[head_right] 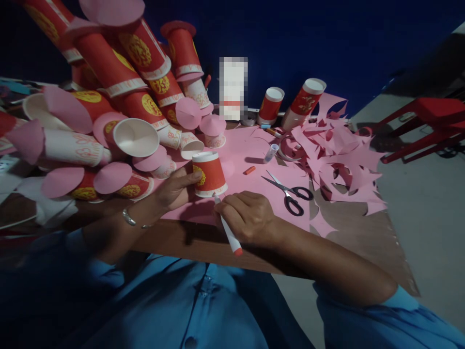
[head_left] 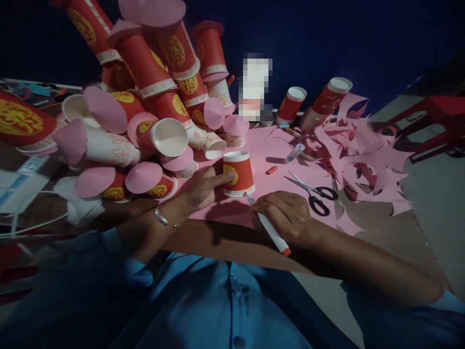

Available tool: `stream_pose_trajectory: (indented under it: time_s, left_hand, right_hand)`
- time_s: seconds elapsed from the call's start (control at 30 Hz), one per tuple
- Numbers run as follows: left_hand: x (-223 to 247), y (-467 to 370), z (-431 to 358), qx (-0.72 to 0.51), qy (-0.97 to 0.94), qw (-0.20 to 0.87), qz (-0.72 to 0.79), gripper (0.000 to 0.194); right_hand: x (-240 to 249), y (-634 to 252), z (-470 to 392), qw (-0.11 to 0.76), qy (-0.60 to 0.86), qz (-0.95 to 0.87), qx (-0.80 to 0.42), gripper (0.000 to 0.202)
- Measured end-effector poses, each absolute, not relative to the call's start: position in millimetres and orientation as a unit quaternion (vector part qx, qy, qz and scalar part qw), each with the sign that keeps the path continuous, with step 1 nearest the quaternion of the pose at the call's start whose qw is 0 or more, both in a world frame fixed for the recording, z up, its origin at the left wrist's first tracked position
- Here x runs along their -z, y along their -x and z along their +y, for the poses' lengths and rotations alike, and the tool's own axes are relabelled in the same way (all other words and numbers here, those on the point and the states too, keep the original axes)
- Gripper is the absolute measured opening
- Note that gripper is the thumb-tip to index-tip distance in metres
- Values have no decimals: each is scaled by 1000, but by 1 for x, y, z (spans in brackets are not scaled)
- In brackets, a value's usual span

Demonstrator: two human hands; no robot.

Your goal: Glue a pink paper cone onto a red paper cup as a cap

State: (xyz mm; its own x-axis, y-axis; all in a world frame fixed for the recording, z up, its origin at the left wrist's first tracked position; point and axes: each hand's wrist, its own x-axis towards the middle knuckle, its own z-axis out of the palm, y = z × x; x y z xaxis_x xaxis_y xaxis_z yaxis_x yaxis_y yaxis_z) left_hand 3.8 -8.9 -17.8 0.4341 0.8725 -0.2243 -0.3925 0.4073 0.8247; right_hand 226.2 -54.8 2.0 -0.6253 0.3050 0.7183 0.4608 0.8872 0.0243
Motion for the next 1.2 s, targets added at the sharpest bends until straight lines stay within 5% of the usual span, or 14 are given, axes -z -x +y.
stream_pose_trajectory:
  time_s: [1.2]
  left_hand:
    - [22,-5,-11,-395,-382,760,345,68]
  right_hand:
    - [-3,-225,-55,377,172,-907,78,5]
